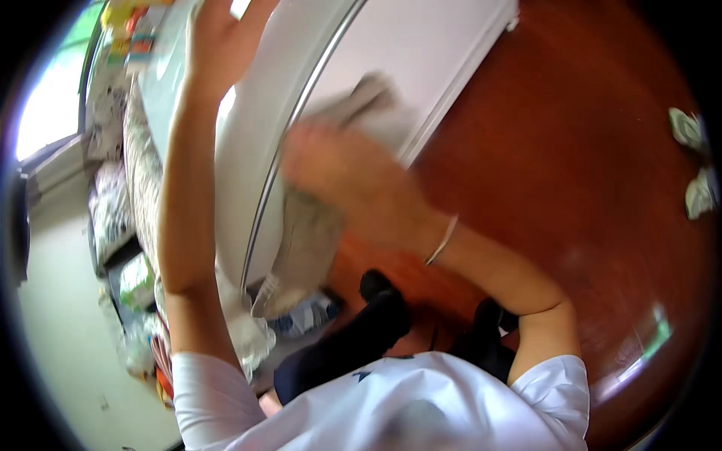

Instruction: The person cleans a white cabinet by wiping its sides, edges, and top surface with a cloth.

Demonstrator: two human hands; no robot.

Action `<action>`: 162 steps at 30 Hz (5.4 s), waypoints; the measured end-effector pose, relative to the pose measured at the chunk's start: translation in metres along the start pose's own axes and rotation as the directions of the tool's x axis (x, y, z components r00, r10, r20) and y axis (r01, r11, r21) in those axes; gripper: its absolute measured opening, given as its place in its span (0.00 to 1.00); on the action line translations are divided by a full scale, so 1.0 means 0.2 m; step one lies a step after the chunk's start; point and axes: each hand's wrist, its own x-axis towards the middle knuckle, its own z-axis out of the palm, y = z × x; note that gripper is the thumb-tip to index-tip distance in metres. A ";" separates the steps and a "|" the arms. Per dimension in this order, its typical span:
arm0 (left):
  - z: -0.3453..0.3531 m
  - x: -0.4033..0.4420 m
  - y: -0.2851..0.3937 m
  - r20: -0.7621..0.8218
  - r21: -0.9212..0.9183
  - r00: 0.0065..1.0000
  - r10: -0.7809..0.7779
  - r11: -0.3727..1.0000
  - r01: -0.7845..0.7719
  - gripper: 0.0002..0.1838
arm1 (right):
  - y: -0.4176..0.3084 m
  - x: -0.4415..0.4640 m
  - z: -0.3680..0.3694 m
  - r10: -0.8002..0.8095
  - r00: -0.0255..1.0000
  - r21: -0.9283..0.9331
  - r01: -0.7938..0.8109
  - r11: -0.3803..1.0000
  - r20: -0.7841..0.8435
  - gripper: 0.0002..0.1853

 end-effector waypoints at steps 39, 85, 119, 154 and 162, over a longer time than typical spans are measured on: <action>-0.37 -0.77 0.06 -0.176 -0.049 0.887 -0.426 0.904 0.425 0.06 | -0.02 -0.05 0.09 -0.062 0.980 -0.344 -0.007 0.939 -0.190 0.25; -0.46 -0.85 0.02 -0.316 -0.527 0.762 -0.565 0.773 0.354 0.10 | 0.08 -0.44 -0.18 0.805 0.352 0.533 -0.844 0.053 0.478 0.19; -0.01 -0.15 0.22 0.000 -0.296 0.990 -0.142 0.945 0.136 0.11 | 0.07 0.10 -0.06 0.405 0.906 -0.010 -0.409 0.912 -0.125 0.16; 0.01 -0.14 0.26 0.057 -0.366 0.991 -0.123 0.921 0.135 0.06 | 0.55 0.40 -0.26 0.369 0.783 -0.116 -0.483 0.868 -0.500 0.11; 0.00 -0.12 0.27 0.032 -0.381 0.971 -0.237 0.895 0.231 0.06 | 0.75 0.51 -0.38 0.229 0.724 -0.199 -0.454 0.868 -0.651 0.08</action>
